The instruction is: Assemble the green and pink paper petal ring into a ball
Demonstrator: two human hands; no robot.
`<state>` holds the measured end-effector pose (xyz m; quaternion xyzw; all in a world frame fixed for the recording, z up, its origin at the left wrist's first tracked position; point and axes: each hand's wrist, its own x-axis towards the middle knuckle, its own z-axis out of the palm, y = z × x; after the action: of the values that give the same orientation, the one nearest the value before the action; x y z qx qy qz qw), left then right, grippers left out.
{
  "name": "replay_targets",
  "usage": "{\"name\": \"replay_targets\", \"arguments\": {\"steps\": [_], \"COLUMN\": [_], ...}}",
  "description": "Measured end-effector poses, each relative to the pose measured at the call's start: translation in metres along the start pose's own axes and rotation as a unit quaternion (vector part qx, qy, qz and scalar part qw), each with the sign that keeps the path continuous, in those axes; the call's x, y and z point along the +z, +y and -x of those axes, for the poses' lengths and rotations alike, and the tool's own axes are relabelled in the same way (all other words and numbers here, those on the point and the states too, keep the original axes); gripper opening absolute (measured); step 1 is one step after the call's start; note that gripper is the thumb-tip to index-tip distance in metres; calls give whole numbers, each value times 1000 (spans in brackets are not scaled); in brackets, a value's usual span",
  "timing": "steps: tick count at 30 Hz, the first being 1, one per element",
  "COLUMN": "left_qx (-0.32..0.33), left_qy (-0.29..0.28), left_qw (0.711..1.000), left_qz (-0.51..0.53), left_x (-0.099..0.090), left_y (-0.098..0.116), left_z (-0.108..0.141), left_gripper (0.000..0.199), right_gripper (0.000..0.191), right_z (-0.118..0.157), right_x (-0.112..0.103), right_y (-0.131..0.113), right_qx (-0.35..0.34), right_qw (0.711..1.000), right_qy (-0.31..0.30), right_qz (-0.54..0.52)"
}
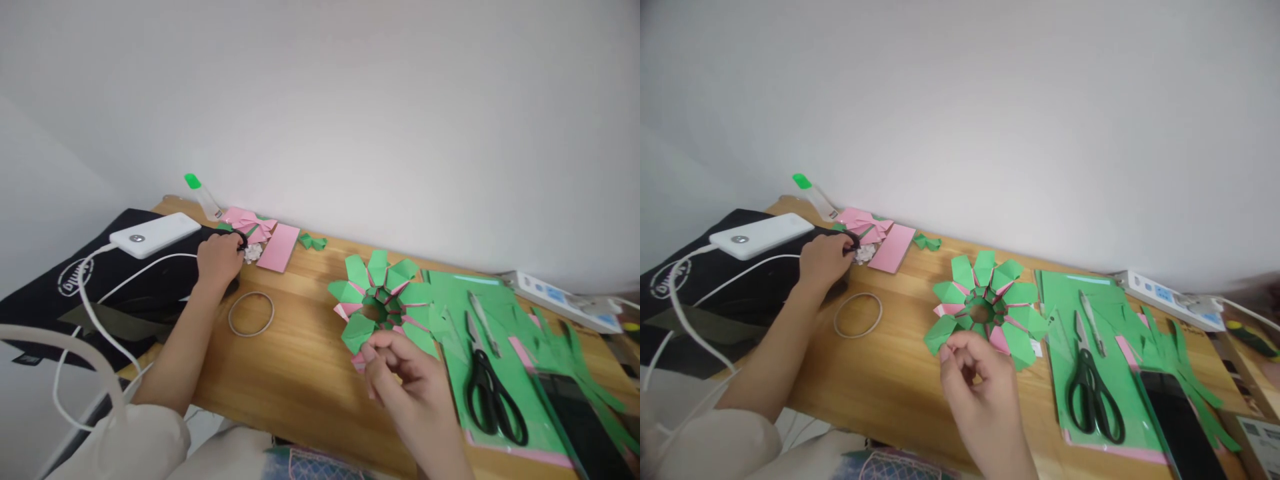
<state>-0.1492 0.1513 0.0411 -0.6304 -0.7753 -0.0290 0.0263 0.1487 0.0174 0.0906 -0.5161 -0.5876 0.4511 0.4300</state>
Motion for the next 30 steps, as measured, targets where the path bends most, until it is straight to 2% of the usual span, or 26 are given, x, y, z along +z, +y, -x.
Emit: {"name": "replay_targets", "arguments": {"steps": [6,15,22,30], "left_qx": [-11,-12,-25,-27], "left_qy": [14,23,63,35], "left_qw": [1000,1000,996,991], "left_qz": [-18,-9,56,130], "left_x": [4,17,17,15], "left_y": [-2,-3,-3,3], "left_z": [-1,-4,-5,-8], "left_gripper": [37,32,31,26], "right_gripper": [20,18,18,18], "right_z": [0,-2,0,-1], "right_x": [0,0,0,1], "right_y": [2,2,2,2], "right_qx": [5,10,21,15], "right_qw": [1000,1000,1000,1000], "right_qy": [6,1,-4,-1], "right_qz": [-3,-4,-15,-7]}}
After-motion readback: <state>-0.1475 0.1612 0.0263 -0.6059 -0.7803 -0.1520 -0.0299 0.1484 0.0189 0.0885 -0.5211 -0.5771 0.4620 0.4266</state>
